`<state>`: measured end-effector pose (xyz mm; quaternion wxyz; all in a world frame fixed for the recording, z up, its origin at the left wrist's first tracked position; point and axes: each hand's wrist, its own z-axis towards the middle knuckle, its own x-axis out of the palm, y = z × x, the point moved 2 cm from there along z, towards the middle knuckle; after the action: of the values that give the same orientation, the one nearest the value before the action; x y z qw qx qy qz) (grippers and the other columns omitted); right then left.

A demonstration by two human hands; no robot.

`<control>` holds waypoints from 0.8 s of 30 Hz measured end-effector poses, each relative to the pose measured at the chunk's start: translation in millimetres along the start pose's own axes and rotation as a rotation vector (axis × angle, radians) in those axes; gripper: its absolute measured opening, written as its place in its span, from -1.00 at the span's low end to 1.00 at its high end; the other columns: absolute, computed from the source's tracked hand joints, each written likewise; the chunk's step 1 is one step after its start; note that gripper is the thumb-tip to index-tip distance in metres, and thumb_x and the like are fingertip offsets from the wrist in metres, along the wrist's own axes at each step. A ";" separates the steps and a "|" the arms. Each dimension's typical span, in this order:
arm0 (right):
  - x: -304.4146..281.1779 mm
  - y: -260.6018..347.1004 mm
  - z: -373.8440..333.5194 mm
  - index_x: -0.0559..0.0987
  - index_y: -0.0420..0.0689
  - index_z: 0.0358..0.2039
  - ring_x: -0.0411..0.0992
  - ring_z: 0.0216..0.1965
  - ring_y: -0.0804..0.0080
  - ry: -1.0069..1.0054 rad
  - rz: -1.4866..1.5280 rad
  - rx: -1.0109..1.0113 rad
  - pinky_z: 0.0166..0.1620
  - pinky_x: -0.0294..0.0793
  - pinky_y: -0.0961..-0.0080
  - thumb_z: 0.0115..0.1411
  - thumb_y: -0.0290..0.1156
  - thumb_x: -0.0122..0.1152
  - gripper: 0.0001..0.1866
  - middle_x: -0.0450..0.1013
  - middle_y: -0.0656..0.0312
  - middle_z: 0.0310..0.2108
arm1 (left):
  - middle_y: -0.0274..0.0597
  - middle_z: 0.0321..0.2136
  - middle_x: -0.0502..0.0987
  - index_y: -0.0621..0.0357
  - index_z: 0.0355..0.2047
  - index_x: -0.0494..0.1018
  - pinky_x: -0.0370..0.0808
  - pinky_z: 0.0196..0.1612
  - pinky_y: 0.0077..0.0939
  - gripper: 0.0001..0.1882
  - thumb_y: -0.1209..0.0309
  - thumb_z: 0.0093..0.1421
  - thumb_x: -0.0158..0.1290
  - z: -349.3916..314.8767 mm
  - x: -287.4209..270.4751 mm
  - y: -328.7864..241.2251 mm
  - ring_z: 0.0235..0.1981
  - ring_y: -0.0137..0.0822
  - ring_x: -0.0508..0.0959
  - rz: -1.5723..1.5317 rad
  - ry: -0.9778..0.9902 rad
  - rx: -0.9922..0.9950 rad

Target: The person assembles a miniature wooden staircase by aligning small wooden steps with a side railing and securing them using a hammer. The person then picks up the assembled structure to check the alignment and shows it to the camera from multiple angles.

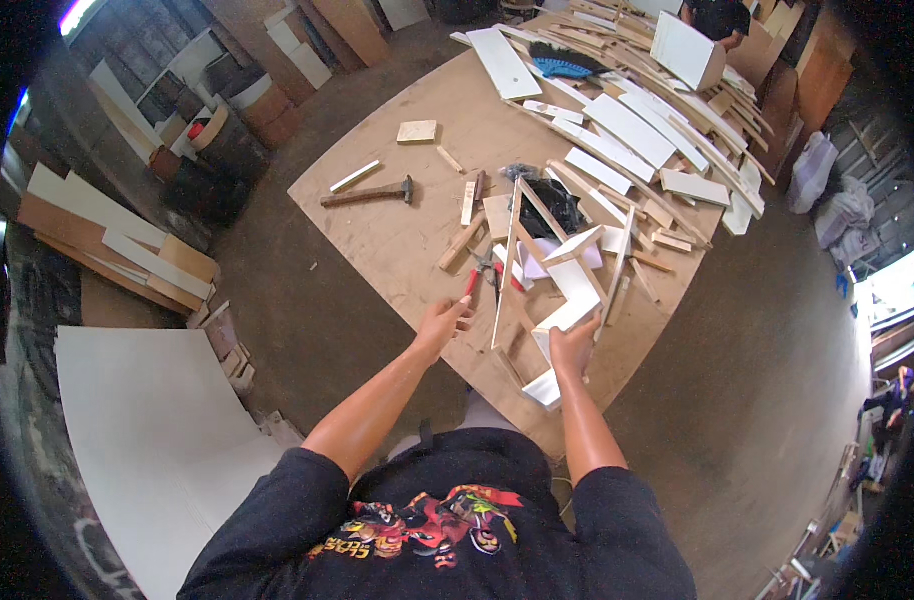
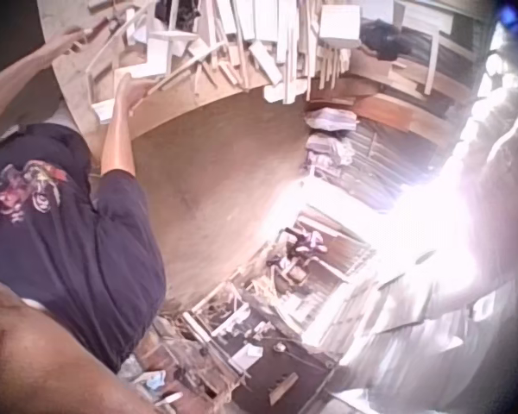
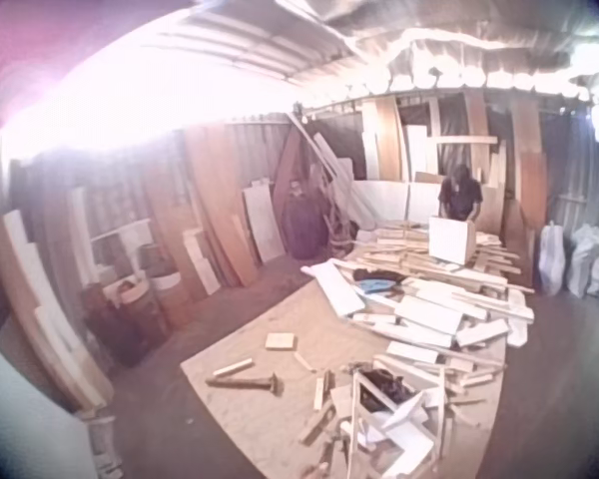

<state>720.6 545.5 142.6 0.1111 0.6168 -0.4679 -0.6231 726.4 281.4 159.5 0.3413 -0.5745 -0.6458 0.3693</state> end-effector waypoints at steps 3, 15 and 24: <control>5.0 -10.7 1.6 0.06 -0.25 0.38 0.32 0.22 -0.14 -0.199 0.103 -0.231 0.23 0.28 0.15 -0.08 -0.41 0.23 -0.02 0.34 -0.23 0.18 | -0.23 -0.28 0.58 0.18 -0.07 0.47 0.38 -0.31 -0.49 -0.51 -0.03 0.31 0.06 36.1 -9.1 8.9 -0.36 -0.41 0.54 0.004 0.064 -0.030; 55.9 128.1 -28.8 0.08 -0.27 0.41 0.42 0.03 0.37 0.046 0.963 -0.084 0.05 0.40 0.51 -0.04 -0.74 0.04 -0.09 0.34 0.07 0.18 | -0.17 -0.01 0.53 0.15 0.13 0.36 0.40 -0.07 -0.34 -0.34 -0.16 0.31 -0.02 95.8 -90.1 -59.4 -0.05 -0.33 0.54 -0.081 0.314 -0.058; 262.3 242.7 -76.3 0.06 -0.22 0.42 0.21 0.28 0.26 0.082 1.232 0.064 0.31 0.15 0.41 -0.05 -0.71 0.09 -0.05 0.21 0.12 0.32 | -0.15 -0.17 0.59 0.25 0.13 0.39 0.51 -0.19 -0.40 -0.46 0.15 0.28 0.16 128.5 -276.4 -135.1 -0.19 -0.36 0.59 0.213 0.193 0.100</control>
<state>624.4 193.3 158.2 0.4498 0.2597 -0.7521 -0.4057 578.6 -13.3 208.9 0.3889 -0.6547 -0.5263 0.3784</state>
